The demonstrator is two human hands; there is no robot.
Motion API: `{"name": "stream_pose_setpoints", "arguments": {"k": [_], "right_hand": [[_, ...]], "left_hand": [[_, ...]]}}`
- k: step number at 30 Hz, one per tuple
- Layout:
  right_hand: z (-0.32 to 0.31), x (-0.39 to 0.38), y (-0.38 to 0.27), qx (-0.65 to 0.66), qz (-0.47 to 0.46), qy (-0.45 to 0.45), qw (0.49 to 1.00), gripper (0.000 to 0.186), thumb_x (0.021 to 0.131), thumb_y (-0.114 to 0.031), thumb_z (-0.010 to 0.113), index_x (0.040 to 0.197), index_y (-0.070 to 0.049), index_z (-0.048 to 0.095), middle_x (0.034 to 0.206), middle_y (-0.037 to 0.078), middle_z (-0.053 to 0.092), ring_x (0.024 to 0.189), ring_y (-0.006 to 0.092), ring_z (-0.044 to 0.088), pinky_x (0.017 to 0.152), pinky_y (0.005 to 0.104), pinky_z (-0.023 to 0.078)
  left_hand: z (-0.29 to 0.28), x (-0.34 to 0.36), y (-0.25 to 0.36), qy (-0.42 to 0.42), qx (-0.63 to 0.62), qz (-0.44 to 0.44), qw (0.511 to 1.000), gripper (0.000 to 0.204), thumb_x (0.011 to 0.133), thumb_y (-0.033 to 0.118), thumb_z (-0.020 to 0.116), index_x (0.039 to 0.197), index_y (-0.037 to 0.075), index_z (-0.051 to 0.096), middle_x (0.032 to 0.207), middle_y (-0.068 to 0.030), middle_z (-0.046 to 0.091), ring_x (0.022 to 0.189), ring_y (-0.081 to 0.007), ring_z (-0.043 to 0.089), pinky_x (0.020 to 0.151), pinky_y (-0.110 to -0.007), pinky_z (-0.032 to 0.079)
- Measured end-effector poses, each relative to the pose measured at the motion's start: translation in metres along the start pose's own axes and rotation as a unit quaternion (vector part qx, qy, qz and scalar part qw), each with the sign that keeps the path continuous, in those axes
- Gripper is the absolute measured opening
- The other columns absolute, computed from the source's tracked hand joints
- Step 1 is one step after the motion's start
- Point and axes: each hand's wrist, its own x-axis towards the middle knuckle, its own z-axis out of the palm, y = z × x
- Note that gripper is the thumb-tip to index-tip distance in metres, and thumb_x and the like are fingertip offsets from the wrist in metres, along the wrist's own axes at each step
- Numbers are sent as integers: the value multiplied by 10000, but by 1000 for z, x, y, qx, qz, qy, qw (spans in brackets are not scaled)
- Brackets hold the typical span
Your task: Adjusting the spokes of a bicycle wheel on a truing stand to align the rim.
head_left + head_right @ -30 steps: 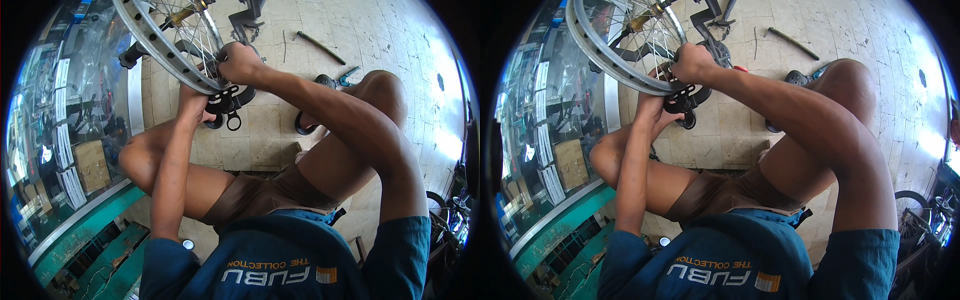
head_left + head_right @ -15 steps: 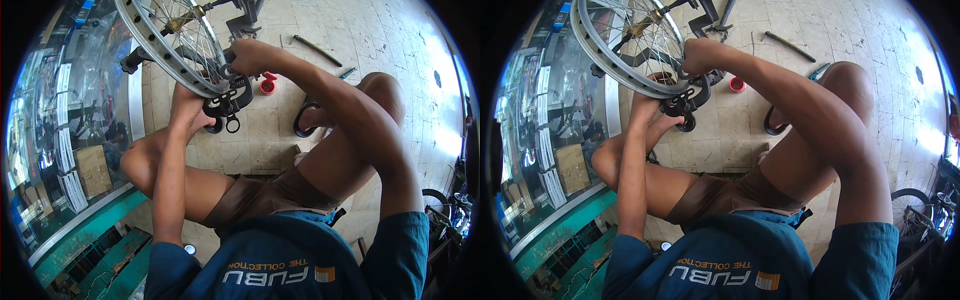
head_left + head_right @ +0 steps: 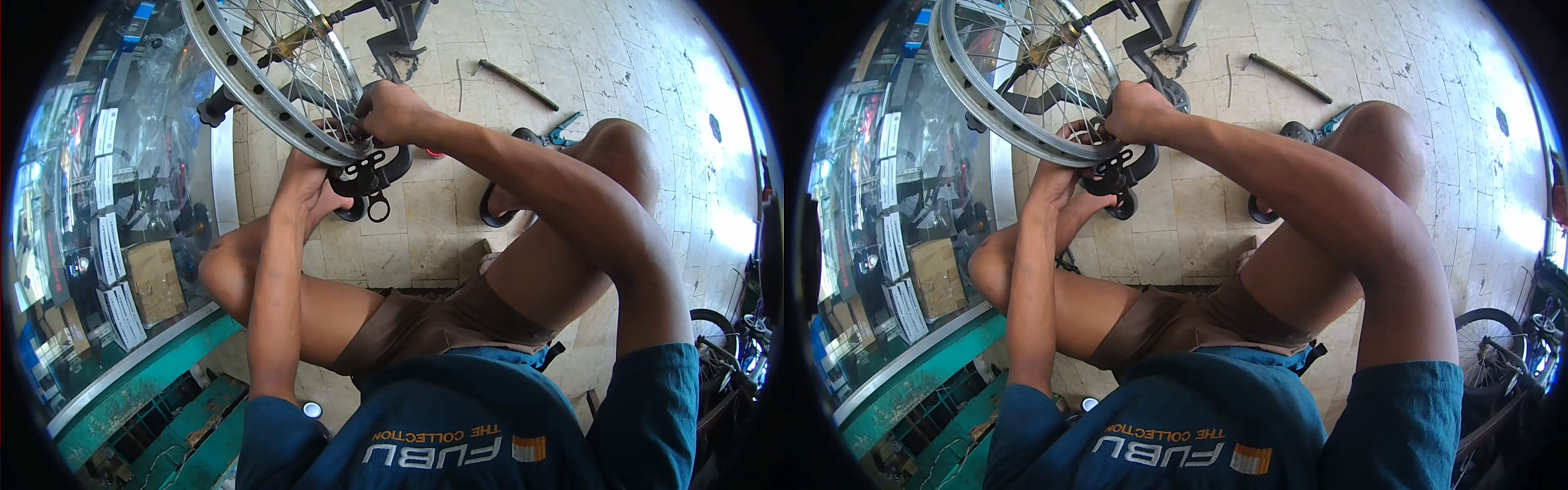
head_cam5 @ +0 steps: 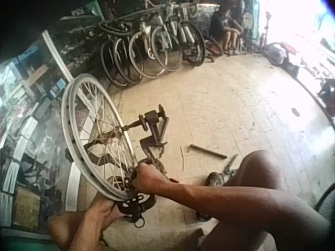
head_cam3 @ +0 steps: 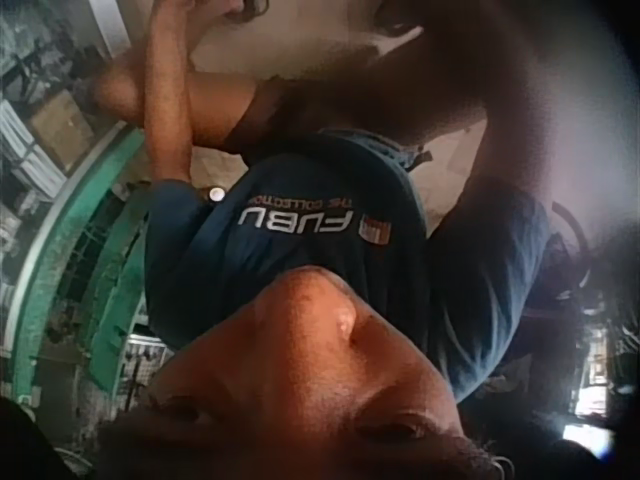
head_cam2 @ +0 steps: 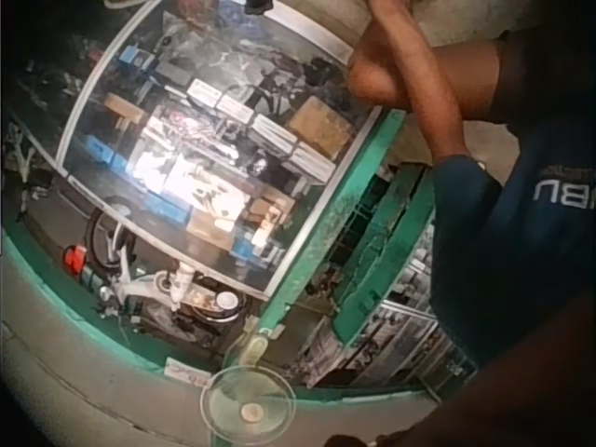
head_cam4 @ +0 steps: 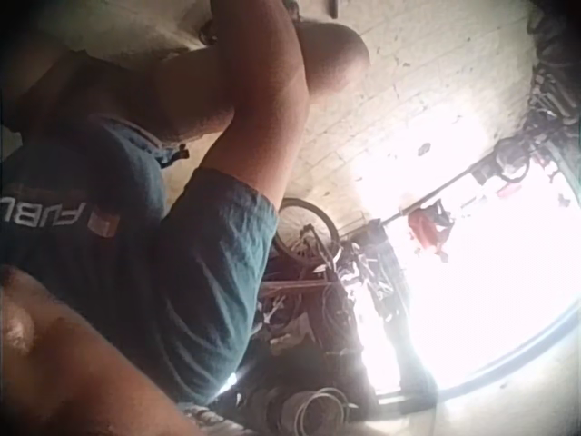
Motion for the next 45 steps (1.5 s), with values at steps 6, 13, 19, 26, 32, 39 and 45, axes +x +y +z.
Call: {"name": "stream_pose_setpoints", "arguments": {"k": [6, 13, 19, 26, 32, 39, 45], "right_hand": [[3, -10, -11, -63, -34, 41, 997, 280, 842, -198, 713, 989, 34, 769, 850, 171, 746, 748, 290, 713, 707, 387, 582], [-3, -21, -21, -55, -41, 29, 997, 307, 860, -228, 689, 983, 44, 761, 865, 178, 747, 774, 306, 713, 739, 405, 576], [-4, -16, -22, -46, -20, 3, 999, 351, 880, -273, 641, 939, 55, 750, 838, 181, 736, 745, 310, 706, 714, 408, 578], [-14, -9, -13, 57, -14, -74, 996, 397, 866, -320, 625, 813, 58, 734, 728, 166, 717, 660, 305, 711, 649, 401, 591], [-7, -19, -19, -85, -61, -3, 995, 394, 916, -310, 646, 966, 70, 736, 810, 143, 713, 675, 231, 674, 653, 354, 572], [-18, -28, -22, -15, -11, -29, 999, 314, 931, -249, 685, 989, 51, 753, 819, 126, 730, 679, 217, 693, 654, 335, 572], [-12, -26, -14, 47, -4, -34, 998, 235, 925, -182, 707, 1016, 21, 781, 814, 108, 739, 690, 207, 701, 674, 338, 575]], "left_hand": [[-5, 6, -5, -33, -29, 9, 999, 269, 971, 159, 645, 1229, 92, 605, 1026, -74, 724, 852, -133, 680, 656, -302, 482], [-13, 10, -12, -28, -51, 10, 998, 230, 977, 165, 641, 1197, 107, 605, 1052, -88, 729, 870, -138, 688, 675, -300, 483], [1, -1, 0, -3, -20, 13, 1000, 193, 981, 167, 639, 1160, 101, 606, 1033, -93, 721, 861, -163, 688, 686, -323, 492], [9, -7, 1, 34, -75, 4, 997, 171, 981, 167, 642, 1136, 104, 607, 1021, -114, 719, 863, -190, 694, 693, -351, 512], [-4, 1, -16, 32, -48, 33, 998, 145, 984, 172, 644, 1112, 109, 615, 1011, -122, 729, 837, -187, 700, 656, -340, 514], [1, 5, -21, 57, -41, 47, 996, 214, 987, 158, 636, 1188, 86, 636, 908, -86, 716, 720, -141, 653, 560, -302, 477], [1, 5, -28, 112, 51, 21, 992, 286, 997, 127, 629, 1276, 73, 602, 947, -78, 709, 780, -159, 661, 618, -330, 510]]}}
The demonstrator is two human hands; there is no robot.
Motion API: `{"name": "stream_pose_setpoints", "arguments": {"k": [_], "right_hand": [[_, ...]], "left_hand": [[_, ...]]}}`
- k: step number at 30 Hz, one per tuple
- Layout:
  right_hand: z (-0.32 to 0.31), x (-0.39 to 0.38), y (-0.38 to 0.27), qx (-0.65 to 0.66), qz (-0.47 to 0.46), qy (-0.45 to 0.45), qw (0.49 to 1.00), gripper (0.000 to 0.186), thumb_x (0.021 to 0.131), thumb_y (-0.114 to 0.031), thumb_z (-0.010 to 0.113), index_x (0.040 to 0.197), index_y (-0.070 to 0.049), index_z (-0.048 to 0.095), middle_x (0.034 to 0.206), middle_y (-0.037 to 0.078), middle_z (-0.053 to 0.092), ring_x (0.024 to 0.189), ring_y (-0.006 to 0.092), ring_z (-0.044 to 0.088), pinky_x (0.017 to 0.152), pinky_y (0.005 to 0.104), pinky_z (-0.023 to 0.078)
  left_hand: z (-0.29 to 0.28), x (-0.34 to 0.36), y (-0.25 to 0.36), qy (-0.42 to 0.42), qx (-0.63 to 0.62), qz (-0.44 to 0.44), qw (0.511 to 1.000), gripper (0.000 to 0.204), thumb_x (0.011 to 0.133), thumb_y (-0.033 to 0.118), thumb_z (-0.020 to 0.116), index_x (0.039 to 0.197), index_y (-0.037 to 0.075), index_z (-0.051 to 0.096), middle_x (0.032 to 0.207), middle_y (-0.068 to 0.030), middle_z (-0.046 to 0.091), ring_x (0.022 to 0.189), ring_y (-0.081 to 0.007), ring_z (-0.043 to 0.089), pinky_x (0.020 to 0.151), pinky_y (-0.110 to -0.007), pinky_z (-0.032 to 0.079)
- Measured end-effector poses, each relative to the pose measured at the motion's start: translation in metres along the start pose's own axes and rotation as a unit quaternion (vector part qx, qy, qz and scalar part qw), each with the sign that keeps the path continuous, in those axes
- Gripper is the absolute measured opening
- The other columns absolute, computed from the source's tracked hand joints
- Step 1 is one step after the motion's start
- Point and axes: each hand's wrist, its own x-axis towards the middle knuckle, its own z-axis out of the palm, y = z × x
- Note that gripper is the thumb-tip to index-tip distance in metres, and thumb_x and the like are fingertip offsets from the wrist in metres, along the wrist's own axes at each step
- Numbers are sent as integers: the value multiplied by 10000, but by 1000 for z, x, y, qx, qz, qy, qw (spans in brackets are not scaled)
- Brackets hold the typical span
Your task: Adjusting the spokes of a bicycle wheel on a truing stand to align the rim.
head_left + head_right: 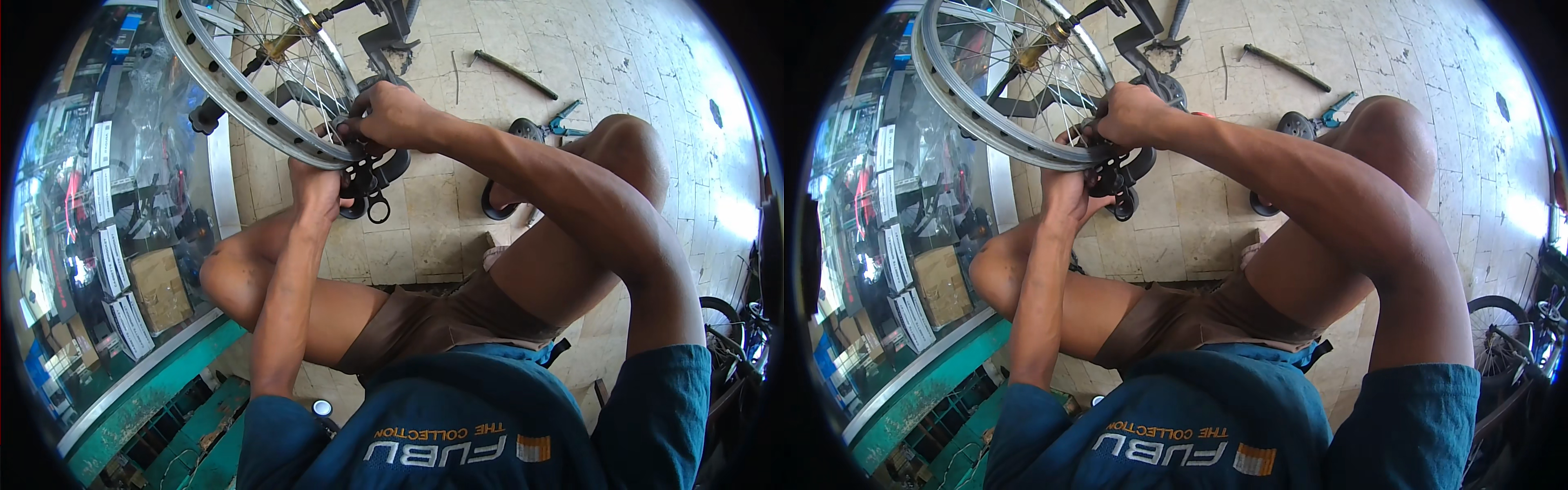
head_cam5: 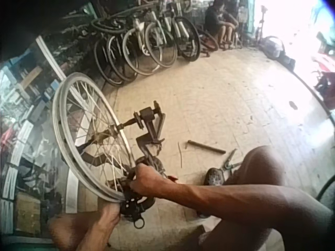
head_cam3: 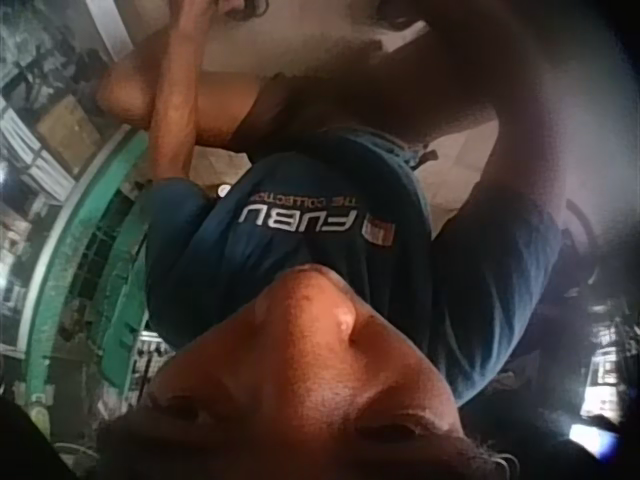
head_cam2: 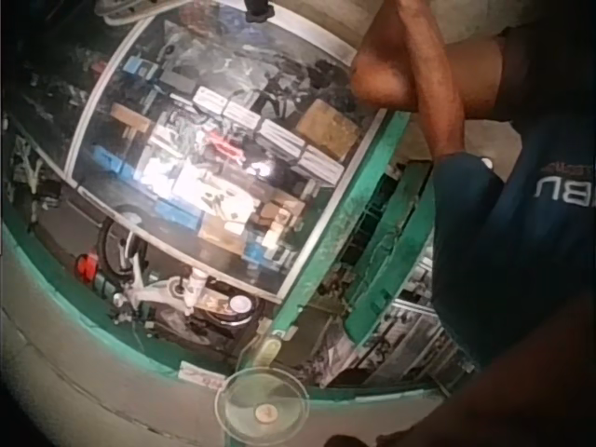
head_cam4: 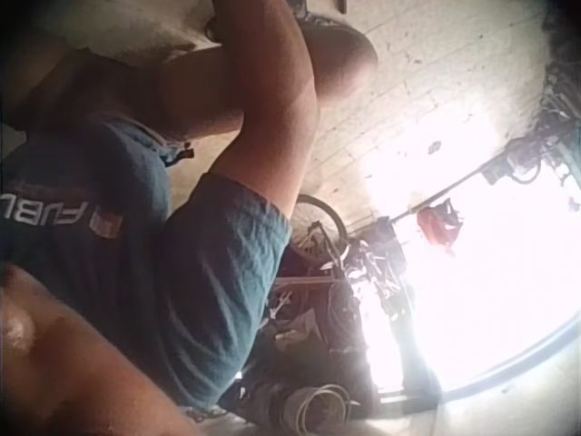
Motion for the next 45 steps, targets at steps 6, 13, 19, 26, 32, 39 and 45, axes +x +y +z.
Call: {"name": "stream_pose_setpoints", "arguments": {"k": [6, 13, 19, 26, 32, 39, 45], "right_hand": [[4, 10, 3, 8, 13, 18, 1000, 216, 913, -150, 713, 1037, 7, 795, 819, 108, 744, 687, 198, 696, 684, 333, 577], [9, 16, -3, -24, 47, 18, 998, 214, 908, -151, 723, 1028, 9, 799, 834, 105, 749, 684, 192, 689, 697, 327, 581], [23, 22, 17, 12, 50, 33, 998, 196, 897, -107, 692, 1010, 15, 796, 825, 99, 748, 680, 194, 687, 688, 328, 584], [5, 28, 19, 144, 36, -11, 989, 217, 871, 9, 620, 998, 14, 795, 810, 72, 744, 642, 167, 673, 636, 298, 562], [5, 24, 19, 159, 26, 1, 987, 287, 858, 67, 570, 1032, 15, 793, 806, 52, 739, 608, 130, 659, 590, 260, 533], [6, 22, 15, 167, 30, -9, 985, 291, 854, 54, 561, 1031, 16, 788, 808, 56, 741, 618, 131, 662, 608, 262, 535], [4, 29, 17, 97, -14, -34, 995, 265, 859, -11, 600, 1060, 8, 772, 842, 74, 746, 684, 166, 686, 667, 291, 568]], "left_hand": [[-3, 11, -16, 3, 30, 42, 999, 296, 1010, 103, 613, 1301, 80, 562, 1026, -98, 715, 893, -208, 705, 706, -368, 570], [-7, 13, -18, 26, 42, 98, 994, 248, 1002, 90, 617, 1248, 64, 601, 1029, -105, 717, 895, -215, 709, 691, -369, 571], [-10, -7, 2, 63, 85, 154, 982, 253, 920, 27, 711, 1156, -63, 694, 913, -106, 741, 740, -143, 674, 608, -245, 544], [-16, -8, 26, 14, 79, 70, 994, 194, 928, -4, 678, 1112, -64, 694, 938, -134, 735, 760, -164, 691, 626, -247, 555], [1, -21, 30, 62, 122, 99, 986, 153, 951, 2, 652, 1086, -56, 692, 942, -131, 723, 768, -173, 684, 643, -270, 561], [-9, -18, 23, 42, 158, 120, 979, 143, 949, 7, 661, 1079, -50, 682, 944, -128, 721, 771, -174, 682, 658, -276, 569], [-12, -13, 21, 14, 194, 151, 969, 136, 947, 11, 670, 1071, -45, 671, 947, -125, 719, 774, -175, 680, 672, -283, 577]]}}
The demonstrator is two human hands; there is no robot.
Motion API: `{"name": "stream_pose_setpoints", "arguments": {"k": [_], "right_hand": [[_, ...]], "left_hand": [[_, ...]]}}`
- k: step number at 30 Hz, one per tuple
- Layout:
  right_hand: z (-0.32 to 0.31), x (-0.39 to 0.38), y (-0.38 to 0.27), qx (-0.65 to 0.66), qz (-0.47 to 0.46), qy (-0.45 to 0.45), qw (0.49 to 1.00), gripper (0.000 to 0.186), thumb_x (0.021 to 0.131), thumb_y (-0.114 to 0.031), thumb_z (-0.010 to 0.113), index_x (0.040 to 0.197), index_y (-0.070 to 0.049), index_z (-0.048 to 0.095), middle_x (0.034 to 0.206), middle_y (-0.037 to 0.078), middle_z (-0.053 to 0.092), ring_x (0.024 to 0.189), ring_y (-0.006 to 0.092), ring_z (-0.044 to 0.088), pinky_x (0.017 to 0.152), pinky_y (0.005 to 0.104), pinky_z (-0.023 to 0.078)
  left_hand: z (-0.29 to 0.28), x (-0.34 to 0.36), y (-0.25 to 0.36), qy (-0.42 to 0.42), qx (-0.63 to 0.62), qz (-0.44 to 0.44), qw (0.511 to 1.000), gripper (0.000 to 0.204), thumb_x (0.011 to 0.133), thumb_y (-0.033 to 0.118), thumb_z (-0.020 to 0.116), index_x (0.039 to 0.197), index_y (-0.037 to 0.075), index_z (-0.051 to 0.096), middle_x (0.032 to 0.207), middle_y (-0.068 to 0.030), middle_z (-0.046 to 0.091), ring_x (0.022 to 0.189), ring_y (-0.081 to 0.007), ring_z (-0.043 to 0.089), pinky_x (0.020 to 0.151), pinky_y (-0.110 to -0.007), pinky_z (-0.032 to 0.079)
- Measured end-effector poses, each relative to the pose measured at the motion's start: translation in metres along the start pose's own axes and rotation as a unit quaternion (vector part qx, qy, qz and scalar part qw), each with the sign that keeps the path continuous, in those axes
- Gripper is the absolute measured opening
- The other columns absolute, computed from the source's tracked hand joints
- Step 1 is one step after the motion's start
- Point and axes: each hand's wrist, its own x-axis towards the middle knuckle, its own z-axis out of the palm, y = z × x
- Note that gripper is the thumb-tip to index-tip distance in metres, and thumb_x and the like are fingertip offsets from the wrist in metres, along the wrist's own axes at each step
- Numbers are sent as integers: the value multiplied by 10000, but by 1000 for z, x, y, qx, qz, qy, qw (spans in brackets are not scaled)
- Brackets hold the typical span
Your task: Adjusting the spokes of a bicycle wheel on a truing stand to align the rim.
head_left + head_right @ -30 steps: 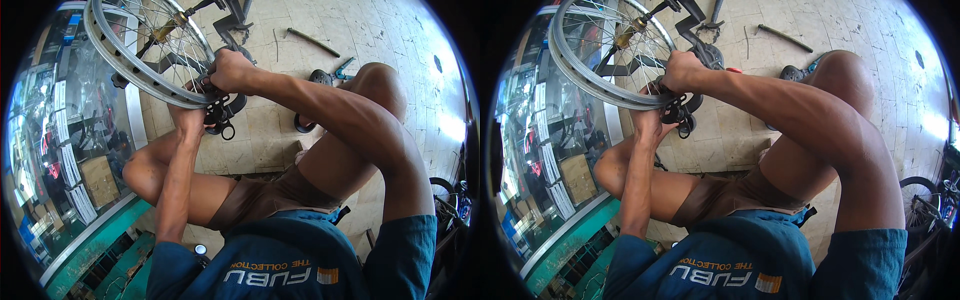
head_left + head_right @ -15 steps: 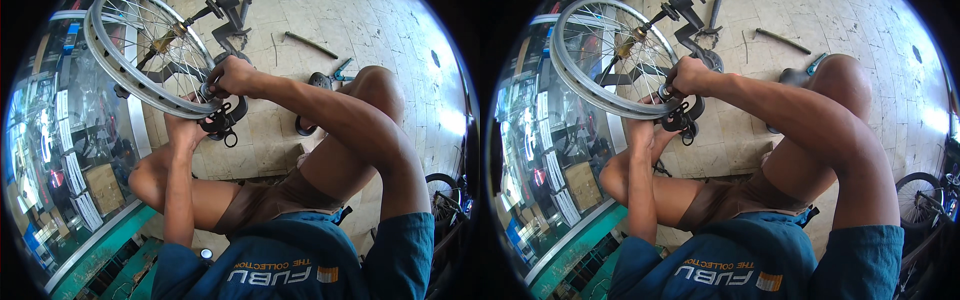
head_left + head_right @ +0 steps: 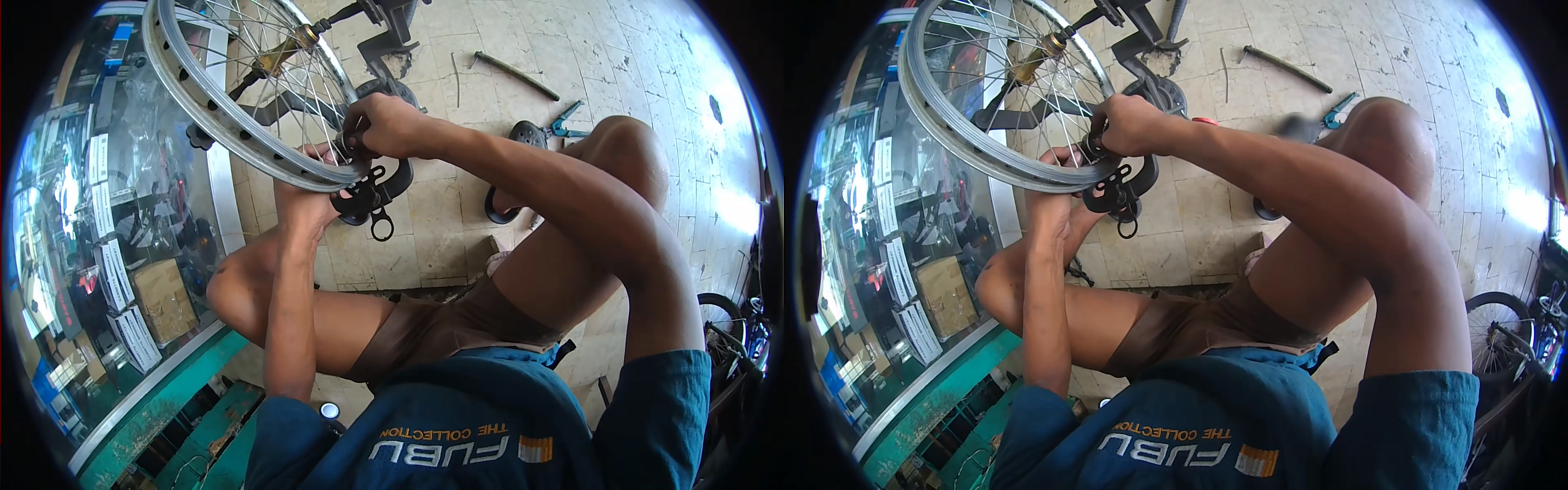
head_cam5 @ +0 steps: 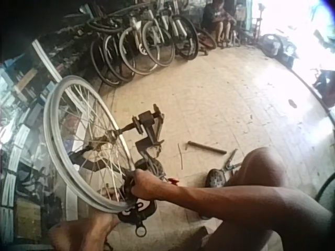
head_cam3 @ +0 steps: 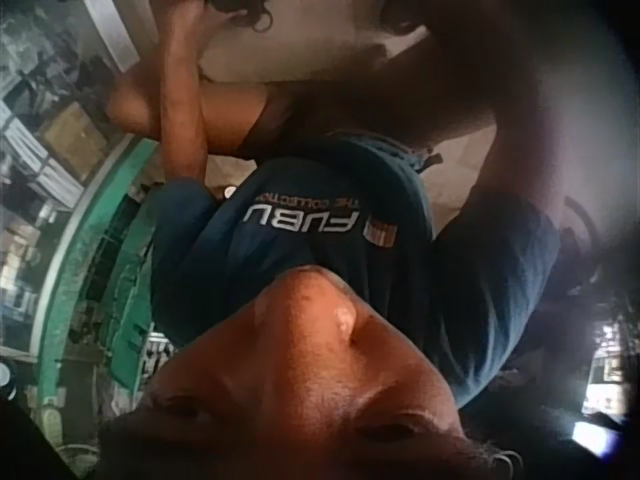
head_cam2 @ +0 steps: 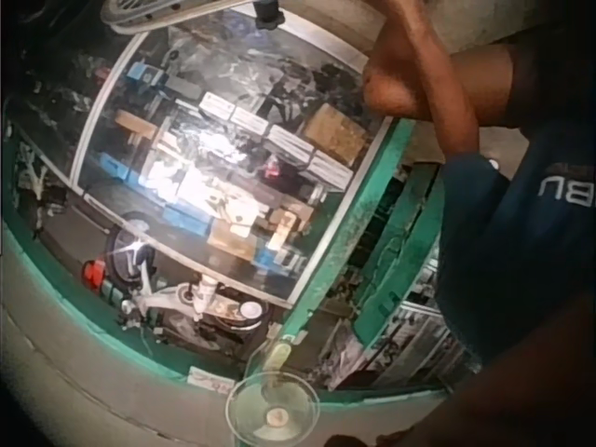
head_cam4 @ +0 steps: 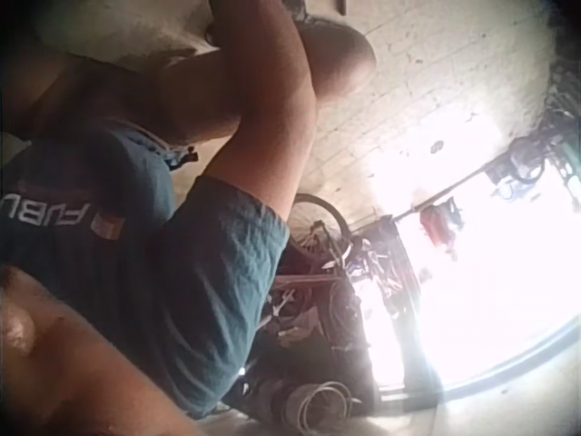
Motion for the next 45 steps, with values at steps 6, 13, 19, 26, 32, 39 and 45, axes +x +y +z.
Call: {"name": "stream_pose_setpoints", "arguments": {"k": [6, 13, 19, 26, 32, 39, 45], "right_hand": [[-5, 4, 4, -28, -40, -43, 998, 274, 866, -125, 638, 1079, 4, 754, 884, 100, 747, 768, 206, 705, 711, 324, 583], [-6, -5, -11, 1, -12, -79, 997, 250, 939, -151, 678, 1084, 49, 720, 878, 111, 725, 769, 187, 699, 751, 314, 590], [0, -3, -6, -45, -25, -16, 999, 239, 954, -159, 698, 1084, 41, 705, 887, 110, 725, 753, 187, 692, 734, 311, 594], [-2, 2, 6, -40, -104, -39, 993, 205, 956, -126, 690, 1102, 17, 690, 873, 103, 719, 724, 183, 677, 700, 316, 568], [-12, 4, 2, -43, -83, -72, 993, 166, 910, -58, 674, 1063, 1, 702, 864, 97, 721, 724, 199, 683, 716, 356, 566], [1, -5, 7, -76, -95, 30, 992, 187, 854, -18, 640, 1022, 2, 719, 873, 102, 735, 729, 220, 689, 739, 378, 568], [18, -18, -8, -125, -100, 144, 977, 226, 843, -26, 627, 1041, -2, 731, 886, 106, 744, 743, 228, 696, 736, 372, 564]], "left_hand": [[2, -1, 2, -14, -123, -37, 992, 157, 944, 25, 684, 1088, -32, 659, 941, -131, 716, 747, -162, 675, 638, -267, 564], [13, -1, -3, 20, -218, -83, 972, 173, 941, 30, 679, 1103, -23, 653, 899, -138, 717, 719, -145, 676, 573, -241, 527], [8, 5, -20, -1, -137, -104, 985, 229, 943, 46, 657, 1160, -27, 658, 883, -121, 722, 685, -126, 657, 526, -231, 495], [5, 5, -24, -24, -98, -118, 988, 290, 999, 61, 599, 1280, -2, 568, 995, -141, 692, 741, -187, 667, 595, -367, 587], [1, 1, -23, -63, -95, -111, 987, 322, 1012, 74, 599, 1320, 15, 528, 1055, -151, 688, 825, -223, 694, 649, -411, 623], [-1, -7, -16, -74, -219, -104, 967, 405, 978, 56, 633, 1364, 12, 517, 1107, -161, 696, 875, -223, 707, 703, -362, 619], [-6, -13, -11, -66, -250, -113, 959, 495, 938, 22, 661, 1408, 5, 506, 1127, -167, 700, 893, -219, 711, 778, -297, 601]]}}
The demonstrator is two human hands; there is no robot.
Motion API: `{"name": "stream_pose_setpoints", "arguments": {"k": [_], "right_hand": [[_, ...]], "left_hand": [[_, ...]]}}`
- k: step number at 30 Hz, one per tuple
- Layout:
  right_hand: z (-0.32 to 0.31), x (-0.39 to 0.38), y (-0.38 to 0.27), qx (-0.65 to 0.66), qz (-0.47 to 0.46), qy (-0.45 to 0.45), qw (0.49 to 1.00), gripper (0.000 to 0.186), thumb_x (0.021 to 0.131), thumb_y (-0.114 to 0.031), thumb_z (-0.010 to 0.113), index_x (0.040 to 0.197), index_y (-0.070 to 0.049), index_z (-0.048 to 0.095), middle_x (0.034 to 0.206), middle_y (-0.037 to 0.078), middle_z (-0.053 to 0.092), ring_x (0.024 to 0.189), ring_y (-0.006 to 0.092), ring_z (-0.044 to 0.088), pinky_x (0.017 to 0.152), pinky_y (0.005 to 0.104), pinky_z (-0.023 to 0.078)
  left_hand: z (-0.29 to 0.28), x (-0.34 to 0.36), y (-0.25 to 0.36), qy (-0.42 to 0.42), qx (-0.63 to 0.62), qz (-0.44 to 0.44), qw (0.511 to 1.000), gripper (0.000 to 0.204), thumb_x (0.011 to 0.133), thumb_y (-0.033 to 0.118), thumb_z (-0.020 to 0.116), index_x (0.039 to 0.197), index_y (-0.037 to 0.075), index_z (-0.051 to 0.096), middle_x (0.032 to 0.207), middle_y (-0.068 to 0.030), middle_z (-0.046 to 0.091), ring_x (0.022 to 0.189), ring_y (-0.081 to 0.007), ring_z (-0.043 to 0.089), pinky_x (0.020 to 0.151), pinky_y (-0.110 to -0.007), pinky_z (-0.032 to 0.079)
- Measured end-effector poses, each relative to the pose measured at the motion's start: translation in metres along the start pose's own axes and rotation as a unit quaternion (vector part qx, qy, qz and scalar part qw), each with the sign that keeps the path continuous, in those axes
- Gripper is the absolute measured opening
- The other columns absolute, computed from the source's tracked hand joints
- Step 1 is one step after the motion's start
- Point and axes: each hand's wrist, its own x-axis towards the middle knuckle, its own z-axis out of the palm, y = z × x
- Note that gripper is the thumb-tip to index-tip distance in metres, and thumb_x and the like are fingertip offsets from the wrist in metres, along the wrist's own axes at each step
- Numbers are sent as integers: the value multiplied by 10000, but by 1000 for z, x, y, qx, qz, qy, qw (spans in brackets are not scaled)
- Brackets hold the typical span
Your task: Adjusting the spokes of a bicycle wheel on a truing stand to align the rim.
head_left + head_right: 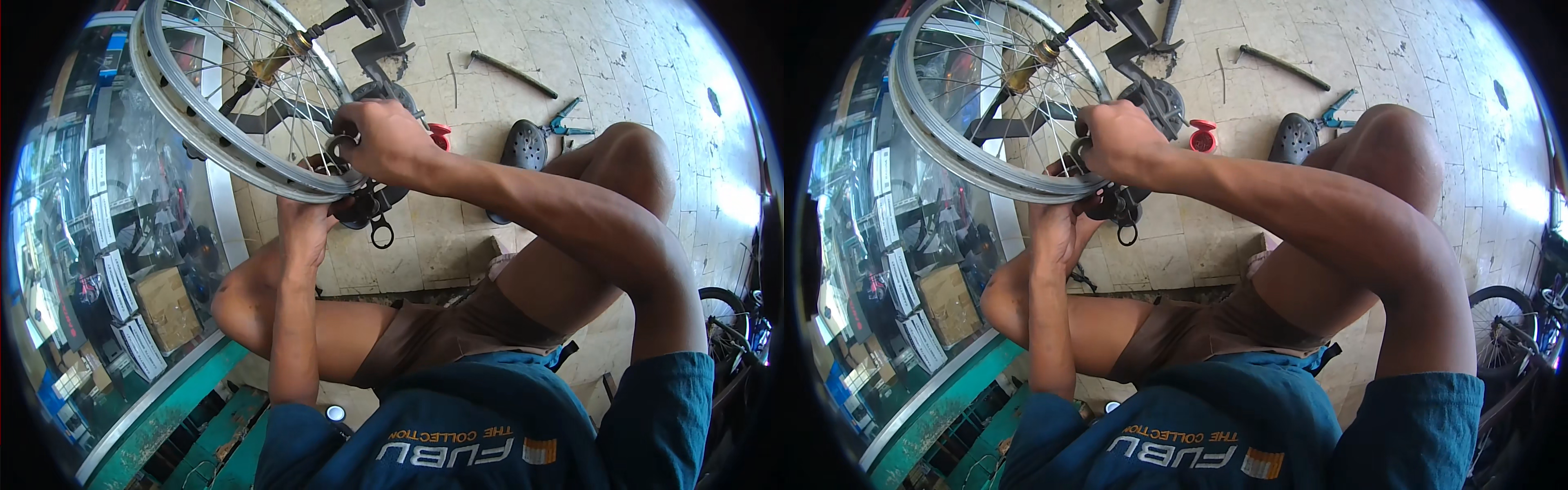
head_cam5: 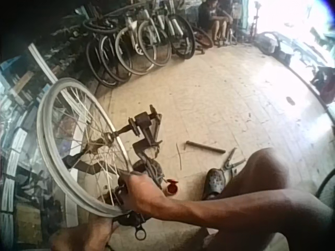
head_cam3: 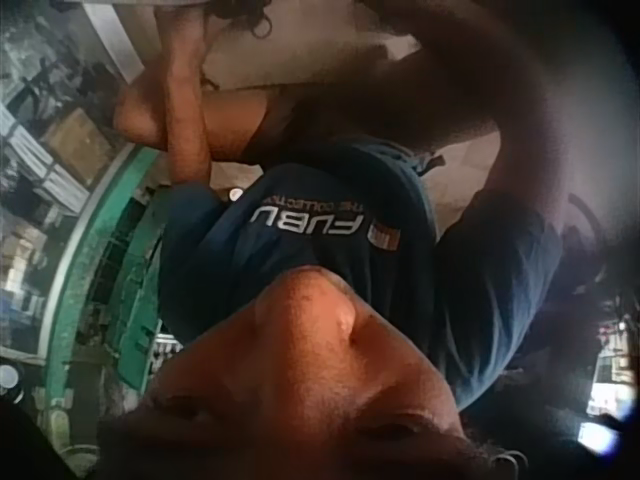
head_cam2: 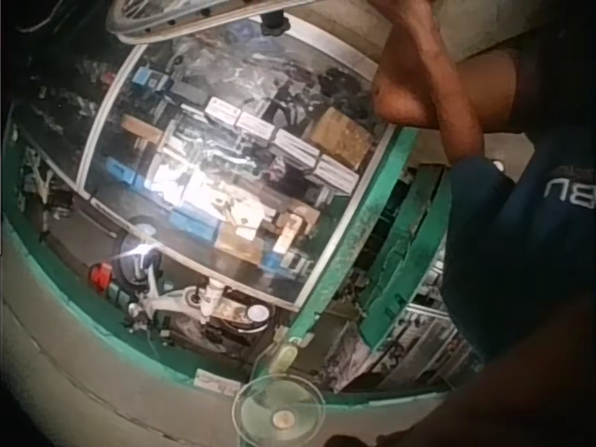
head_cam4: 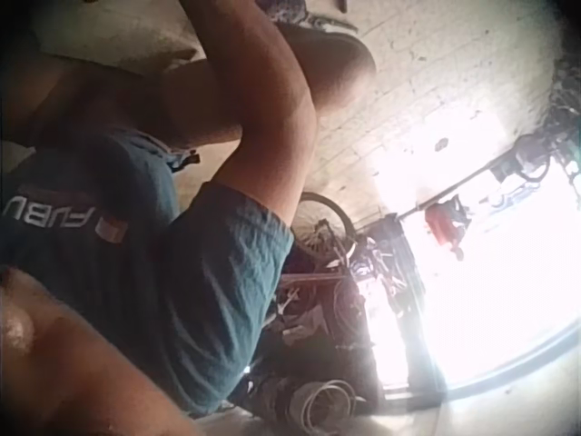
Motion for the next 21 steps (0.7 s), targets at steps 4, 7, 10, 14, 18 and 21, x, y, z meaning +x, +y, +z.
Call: {"name": "stream_pose_setpoints", "arguments": {"k": [4, 7, 10, 14, 18, 21], "right_hand": [[-6, 0, -2, 10, -1, 16, 1000, 235, 857, -44, 634, 1068, -8, 731, 902, 107, 746, 764, 226, 702, 737, 364, 567], [-11, 3, 7, 84, 23, -40, 995, 226, 877, -56, 632, 1077, -10, 727, 912, 101, 744, 776, 214, 702, 734, 354, 570], [-7, 3, 10, 113, 35, -59, 991, 221, 890, -66, 630, 1082, -10, 725, 921, 96, 743, 783, 198, 699, 735, 344, 570], [-2, 4, 14, 157, 50, -84, 983, 222, 908, -75, 625, 1096, -6, 722, 935, 91, 741, 794, 177, 694, 737, 330, 568], [-1, 5, 13, 204, 55, -105, 972, 233, 924, -71, 614, 1119, 2, 719, 952, 93, 736, 808, 162, 692, 737, 316, 563], [-4, 3, 5, 210, 86, -113, 967, 239, 927, -49, 615, 1136, 15, 710, 976, 99, 728, 842, 175, 690, 769, 310, 574]], "left_hand": [[4, -6, 9, -1, 26, 12, 1000, 502, 942, -8, 647, 1415, 1, 480, 1161, -177, 687, 942, -241, 716, 839, -328, 609], [11, -11, 16, 5, 21, 31, 999, 538, 927, 18, 681, 1433, -13, 501, 1105, -141, 687, 890, -193, 702, 786, -288, 622], [9, -13, 17, 0, 16, 35, 999, 518, 933, -31, 636, 1426, -12, 480, 1136, -163, 685, 934, -221, 712, 834, -307, 609], [8, -13, 17, -3, 17, 37, 999, 501, 940, -80, 590, 1419, -15, 462, 1166, -188, 682, 976, -251, 722, 881, -325, 598], [5, -12, 15, 5, 37, 30, 999, 491, 942, -87, 587, 1415, -28, 473, 1161, -197, 680, 975, -257, 723, 875, -324, 601], [1, -12, 12, 12, 52, 23, 998, 484, 943, -92, 585, 1413, -38, 481, 1158, -203, 678, 973, -261, 723, 870, -323, 603]]}}
